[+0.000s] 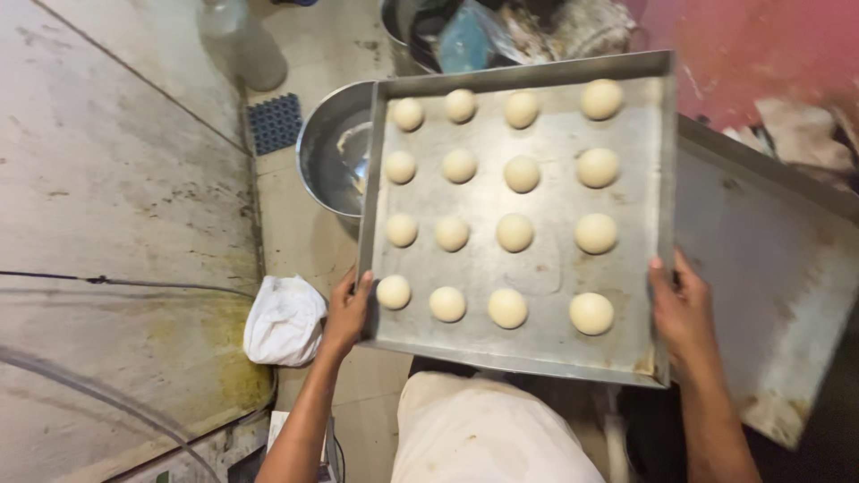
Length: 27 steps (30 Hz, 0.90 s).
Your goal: The person portions pieces of dough from a large mass, rolls them into balls by hand, and places them onto a metal tray.
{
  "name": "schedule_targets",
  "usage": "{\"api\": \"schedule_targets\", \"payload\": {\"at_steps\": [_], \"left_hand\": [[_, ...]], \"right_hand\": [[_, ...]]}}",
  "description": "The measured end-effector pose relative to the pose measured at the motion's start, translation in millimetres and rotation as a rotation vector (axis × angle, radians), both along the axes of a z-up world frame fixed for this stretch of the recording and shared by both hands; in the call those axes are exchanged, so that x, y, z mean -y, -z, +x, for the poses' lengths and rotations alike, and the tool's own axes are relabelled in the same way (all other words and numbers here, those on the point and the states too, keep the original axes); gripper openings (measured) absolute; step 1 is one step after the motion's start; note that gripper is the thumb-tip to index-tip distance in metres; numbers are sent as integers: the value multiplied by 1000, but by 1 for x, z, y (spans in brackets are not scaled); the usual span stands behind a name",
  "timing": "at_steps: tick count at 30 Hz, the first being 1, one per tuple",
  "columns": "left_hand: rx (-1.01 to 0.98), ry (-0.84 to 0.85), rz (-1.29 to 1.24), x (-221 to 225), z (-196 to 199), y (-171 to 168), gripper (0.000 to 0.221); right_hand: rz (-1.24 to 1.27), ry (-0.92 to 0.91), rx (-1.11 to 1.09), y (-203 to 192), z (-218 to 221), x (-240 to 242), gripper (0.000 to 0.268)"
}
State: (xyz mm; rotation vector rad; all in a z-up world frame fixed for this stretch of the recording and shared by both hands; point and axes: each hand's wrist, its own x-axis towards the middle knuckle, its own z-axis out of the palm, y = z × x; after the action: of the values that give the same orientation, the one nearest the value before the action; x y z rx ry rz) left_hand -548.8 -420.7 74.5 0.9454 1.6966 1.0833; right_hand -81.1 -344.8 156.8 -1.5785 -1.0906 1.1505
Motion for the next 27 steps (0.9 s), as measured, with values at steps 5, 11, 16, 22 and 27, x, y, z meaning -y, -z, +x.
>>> {"api": "schedule_targets", "payload": {"at_steps": [5,11,16,22,27], "left_hand": [[-60,-184,-31,11,-102,39,44],[-229,-178,-174,-53,-271,170,40],[-104,-140,-74,-156,-375,271,44],[-270,-79,-61,-245,-419,366,47],[-432,51,-566,-288,-426,412,60]], "right_hand": [[48,-307,49,37,-121,-82,54],[-267,-364,231,202,-282,-213,55],[233,-449,377,345,-384,-310,43],[-268,-263,245,402,-447,-375,55],[-11,-270,403,433,-458,-342,57]]}}
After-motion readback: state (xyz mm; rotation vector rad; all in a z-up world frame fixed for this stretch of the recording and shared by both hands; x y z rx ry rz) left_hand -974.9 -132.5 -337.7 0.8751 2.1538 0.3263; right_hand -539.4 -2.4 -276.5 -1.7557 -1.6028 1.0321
